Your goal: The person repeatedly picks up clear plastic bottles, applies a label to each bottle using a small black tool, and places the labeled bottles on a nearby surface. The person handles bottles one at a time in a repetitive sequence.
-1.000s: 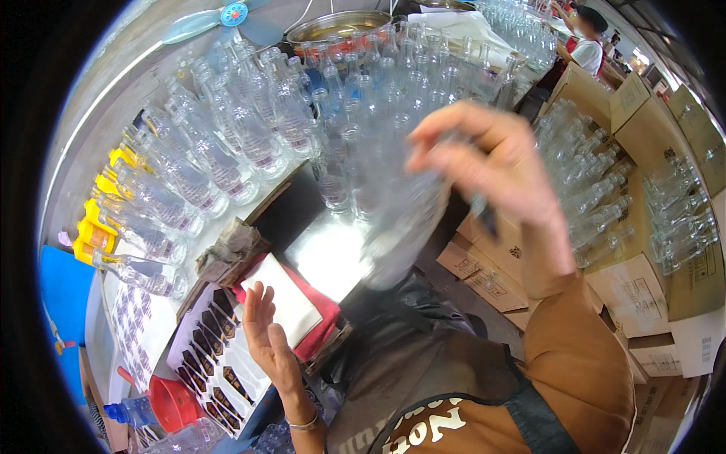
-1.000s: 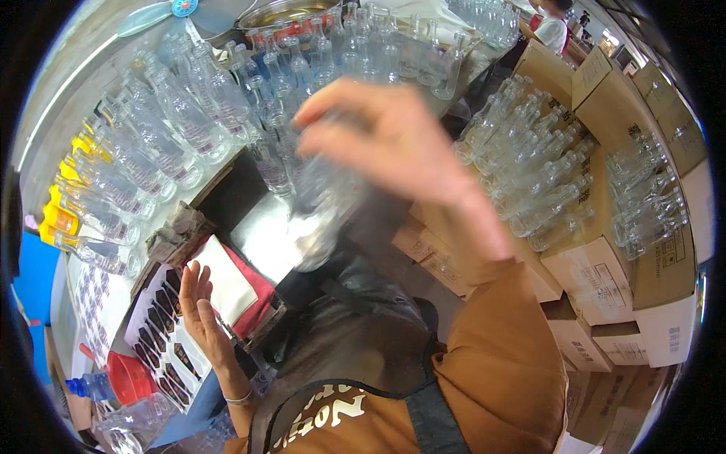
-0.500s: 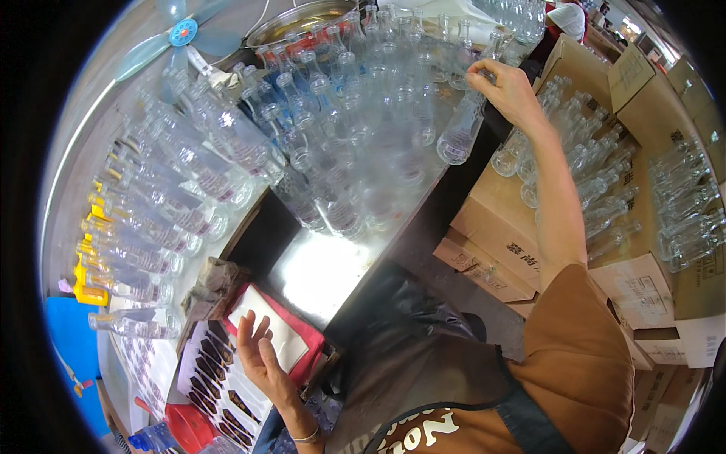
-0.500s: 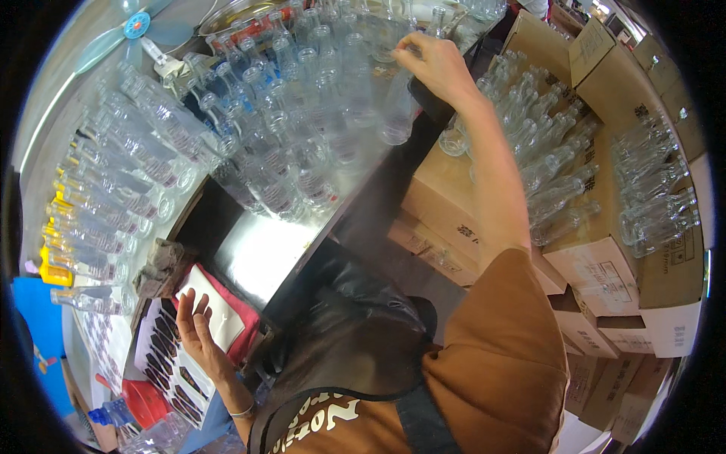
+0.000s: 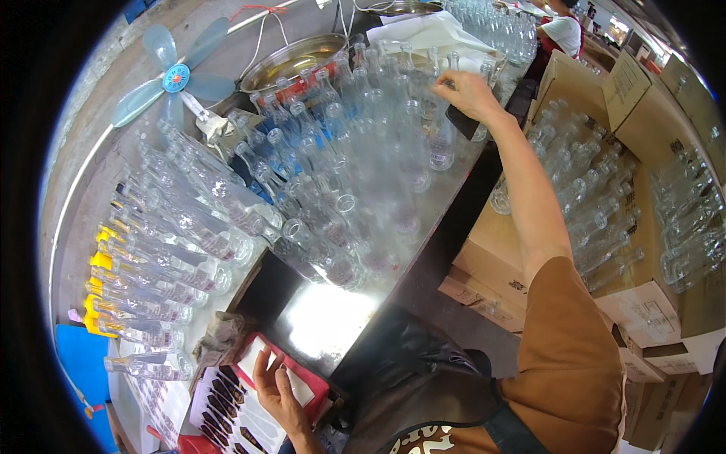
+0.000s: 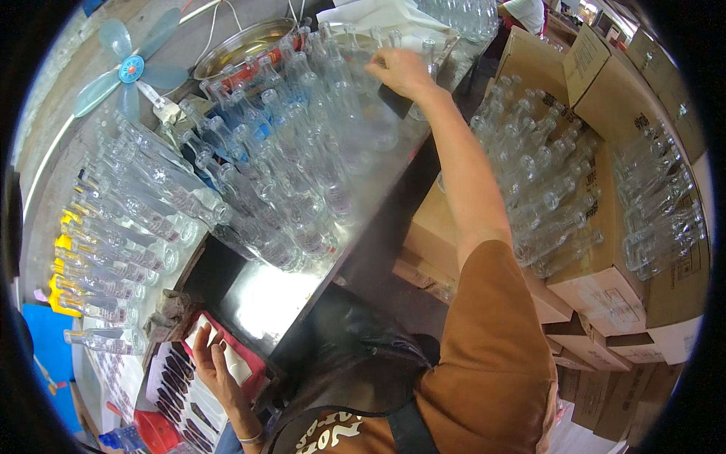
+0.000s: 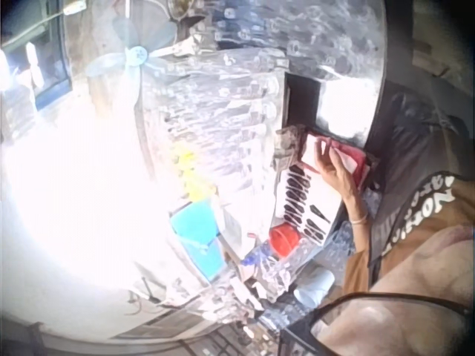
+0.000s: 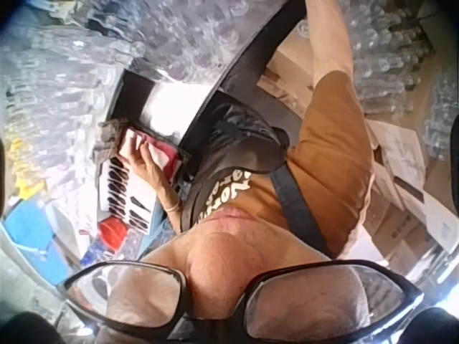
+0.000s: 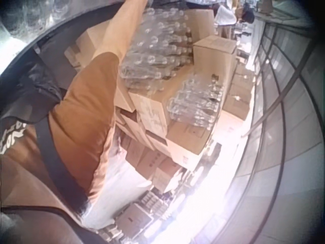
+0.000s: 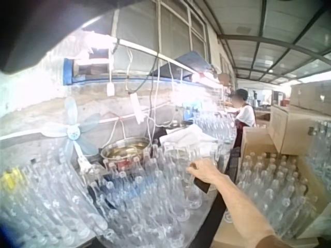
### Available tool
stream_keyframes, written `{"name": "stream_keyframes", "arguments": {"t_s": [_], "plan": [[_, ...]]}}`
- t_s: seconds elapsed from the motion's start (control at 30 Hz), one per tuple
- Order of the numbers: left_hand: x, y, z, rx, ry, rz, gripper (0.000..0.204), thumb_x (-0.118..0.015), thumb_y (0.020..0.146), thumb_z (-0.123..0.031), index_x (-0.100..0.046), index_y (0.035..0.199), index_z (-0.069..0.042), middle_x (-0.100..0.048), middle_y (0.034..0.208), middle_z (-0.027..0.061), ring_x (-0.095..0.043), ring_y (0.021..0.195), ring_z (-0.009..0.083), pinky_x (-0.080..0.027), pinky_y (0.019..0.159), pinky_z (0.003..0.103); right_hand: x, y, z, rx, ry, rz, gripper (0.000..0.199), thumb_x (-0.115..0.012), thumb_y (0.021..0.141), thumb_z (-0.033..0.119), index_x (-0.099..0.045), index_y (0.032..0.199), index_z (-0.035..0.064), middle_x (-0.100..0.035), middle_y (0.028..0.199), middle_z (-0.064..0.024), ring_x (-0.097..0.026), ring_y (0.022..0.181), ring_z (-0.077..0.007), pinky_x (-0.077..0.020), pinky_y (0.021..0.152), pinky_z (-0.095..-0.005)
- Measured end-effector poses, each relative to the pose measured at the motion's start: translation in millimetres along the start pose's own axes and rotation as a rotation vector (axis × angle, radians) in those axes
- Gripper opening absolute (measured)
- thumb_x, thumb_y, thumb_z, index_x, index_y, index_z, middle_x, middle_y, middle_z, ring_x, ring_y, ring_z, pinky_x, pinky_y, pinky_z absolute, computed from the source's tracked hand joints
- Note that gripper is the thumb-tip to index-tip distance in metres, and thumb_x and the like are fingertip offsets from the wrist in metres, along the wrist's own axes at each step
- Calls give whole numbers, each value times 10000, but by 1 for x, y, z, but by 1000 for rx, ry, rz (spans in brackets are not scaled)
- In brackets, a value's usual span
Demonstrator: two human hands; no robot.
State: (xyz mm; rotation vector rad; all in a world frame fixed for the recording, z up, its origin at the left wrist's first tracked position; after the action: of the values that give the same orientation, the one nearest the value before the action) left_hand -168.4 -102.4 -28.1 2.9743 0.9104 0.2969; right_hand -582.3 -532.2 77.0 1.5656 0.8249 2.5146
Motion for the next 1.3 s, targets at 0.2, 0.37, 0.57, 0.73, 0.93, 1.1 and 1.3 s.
{"name": "stream_keyframes", "arguments": {"t_s": [0.2, 0.37, 0.57, 0.73, 0.93, 1.1, 1.3], "plan": [[0, -1, -1, 17, 20, -4, 438, -593, 993, -128, -497, 1394, 21, -582, 1359, 158, -618, 1150, 231, -476, 996, 340, -14, 8, 5, 7, 5, 48, 394, -672, 871, 409, -727, 1037, 56, -711, 984, -222, -670, 939, -395, -514, 844, -460], [1, 0, -1, 13, 3, -23, 431, -608, 990, -146, -519, 1379, 18, -601, 1333, 156, -620, 1136, 219, -479, 983, 331, -13, 18, 7, -14, 26, 113, 401, -687, 837, 424, -739, 1017, 69, -719, 977, -215, -677, 933, -386, -519, 846, -461], [-2, 2, -2, 17, 22, -17, 424, -608, 993, -145, -527, 1377, 16, -625, 1286, 156, -620, 1119, 210, -483, 968, 320, -12, 21, 0, 27, 45, 130, 456, -670, 841, 482, -744, 1041, 79, -722, 996, -208, -678, 965, -384, -515, 873, -454], [0, -1, 0, 8, 21, -29, 402, -592, 1000, -125, -534, 1373, 14, -642, 1235, 154, -621, 1098, 197, -482, 958, 303, 7, 35, -11, -48, 52, -8, 559, -612, 871, 573, -734, 1122, 89, -710, 1097, -211, -663, 1053, -388, -505, 913, -446], [-1, 0, 2, 33, -6, -15, 409, -591, 999, -120, -529, 1380, 13, -641, 1235, 154, -620, 1094, 201, -477, 962, 308, 26, 57, -103, -303, -439, -23, 589, -646, 858, 562, -698, 1134, 44, -678, 1187, -222, -655, 1082, -397, -511, 936, -464], [4, -4, -1, 19, -12, -38, 413, -592, 996, -117, -524, 1382, 14, -615, 1300, 156, -616, 1111, 204, -469, 981, 315, 18, 36, -80, -334, -396, 74, 288, -668, 858, 257, -658, 1073, 65, -686, 1119, -207, -641, 1085, -395, -500, 909, -494], [10, -5, 0, 5, -38, -2, 390, -576, 987, -86, -535, 1360, 22, -599, 1340, 151, -615, 1133, 205, -464, 1001, 324, 55, -10, -48, -174, -406, 28, 297, -675, 833, 260, -655, 1040, 47, -696, 981, -216, -658, 988, -406, -507, 860, -488]]}}
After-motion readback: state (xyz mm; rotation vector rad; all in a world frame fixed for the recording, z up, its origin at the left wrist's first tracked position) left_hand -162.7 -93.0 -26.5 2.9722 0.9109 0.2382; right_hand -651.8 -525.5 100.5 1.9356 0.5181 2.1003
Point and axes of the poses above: each hand's wrist, its own y-axis towards the middle knuckle, its own x-axis out of the back of the hand, z = x × y, the point moved 1 cm from there along y, towards the middle knuckle
